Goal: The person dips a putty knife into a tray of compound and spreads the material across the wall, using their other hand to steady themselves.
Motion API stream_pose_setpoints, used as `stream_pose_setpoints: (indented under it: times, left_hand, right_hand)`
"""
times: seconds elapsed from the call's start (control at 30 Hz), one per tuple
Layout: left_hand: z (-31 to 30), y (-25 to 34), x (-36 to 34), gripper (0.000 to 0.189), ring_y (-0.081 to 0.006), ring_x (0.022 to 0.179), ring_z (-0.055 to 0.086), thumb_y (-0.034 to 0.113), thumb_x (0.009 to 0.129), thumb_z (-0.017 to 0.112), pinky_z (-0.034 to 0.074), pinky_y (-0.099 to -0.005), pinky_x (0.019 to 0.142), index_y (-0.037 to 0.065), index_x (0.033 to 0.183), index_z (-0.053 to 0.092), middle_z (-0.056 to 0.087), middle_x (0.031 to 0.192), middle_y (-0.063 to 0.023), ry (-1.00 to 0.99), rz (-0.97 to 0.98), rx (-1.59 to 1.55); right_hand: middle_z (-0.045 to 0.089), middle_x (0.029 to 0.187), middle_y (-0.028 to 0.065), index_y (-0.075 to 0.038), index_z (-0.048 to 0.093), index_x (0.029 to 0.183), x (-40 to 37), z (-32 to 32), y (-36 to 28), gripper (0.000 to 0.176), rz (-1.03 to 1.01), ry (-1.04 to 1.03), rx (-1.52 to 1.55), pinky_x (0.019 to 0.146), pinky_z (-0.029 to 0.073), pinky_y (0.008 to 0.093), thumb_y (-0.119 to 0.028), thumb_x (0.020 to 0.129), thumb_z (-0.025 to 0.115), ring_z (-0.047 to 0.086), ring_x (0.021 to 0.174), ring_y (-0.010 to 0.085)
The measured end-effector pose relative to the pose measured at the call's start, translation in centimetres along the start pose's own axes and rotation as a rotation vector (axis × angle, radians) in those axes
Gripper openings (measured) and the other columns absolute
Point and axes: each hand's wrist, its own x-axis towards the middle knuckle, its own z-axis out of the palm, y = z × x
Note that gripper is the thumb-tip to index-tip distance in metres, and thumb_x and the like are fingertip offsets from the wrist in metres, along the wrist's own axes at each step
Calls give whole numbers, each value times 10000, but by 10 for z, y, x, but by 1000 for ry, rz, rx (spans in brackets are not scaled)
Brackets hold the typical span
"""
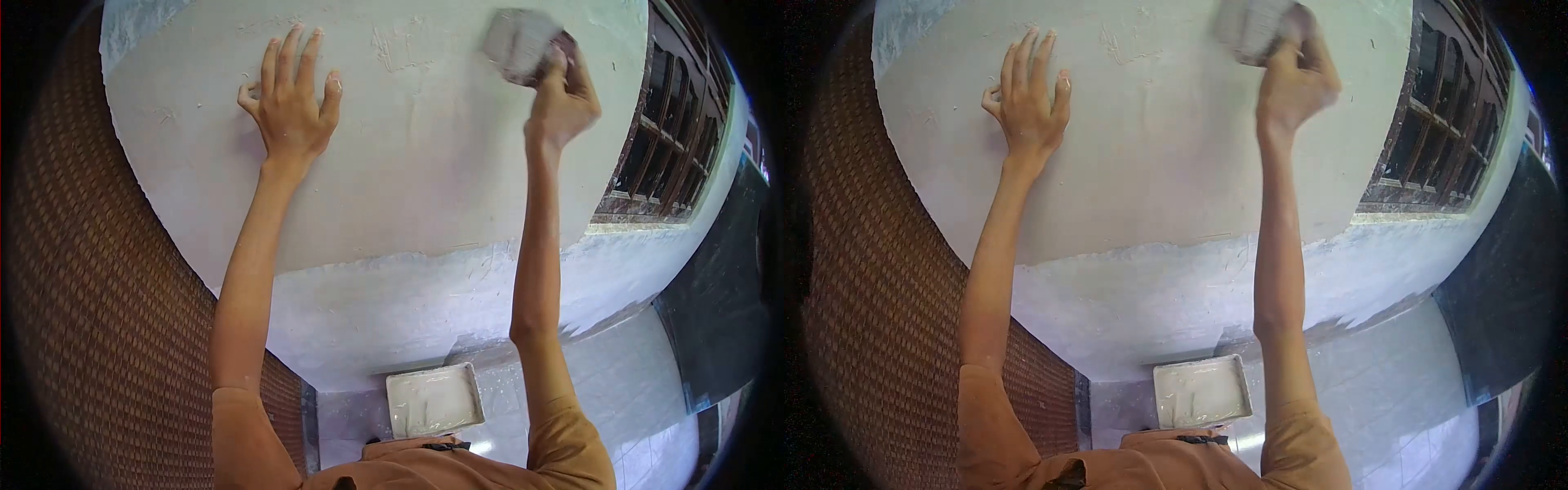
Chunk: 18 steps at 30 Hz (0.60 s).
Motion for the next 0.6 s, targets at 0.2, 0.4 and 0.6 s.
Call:
stream_pose_setpoints:
  times: [0.2, 0.4, 0.6]
  left_hand:
    - [1, 2, -2, 497, -218, 1322, 355, 387, 882, 478, 233, -490, 936, 228, 1352, 488, 408, 1444, 7, -24, -21, 19]
    - [-5, 2, -2, 501, -220, 1332, 336, 397, 889, 472, 237, -494, 932, 220, 1357, 484, 397, 1451, 1, -54, 7, 35]
    - [-6, 3, -1, 514, -214, 1338, 327, 393, 888, 476, 233, -512, 945, 224, 1372, 463, 389, 1456, 4, -74, -8, 6]
  right_hand:
    - [697, 872, 97, 28, 623, 1176, -38, 51, -18, 299, 198, -284, -158, 537, 482, 238, -78, 895, 622, 552, 611, 78]
    - [690, 927, 138, 55, 627, 1144, 2, 19, 0, 268, -32, -19, 153, 648, 558, 248, -19, 888, 601, 660, 749, 146]
    - [685, 834, 93, 49, 628, 1159, -21, 57, -16, 293, 213, -209, -62, 523, 461, 241, -75, 893, 612, 528, 591, 75]
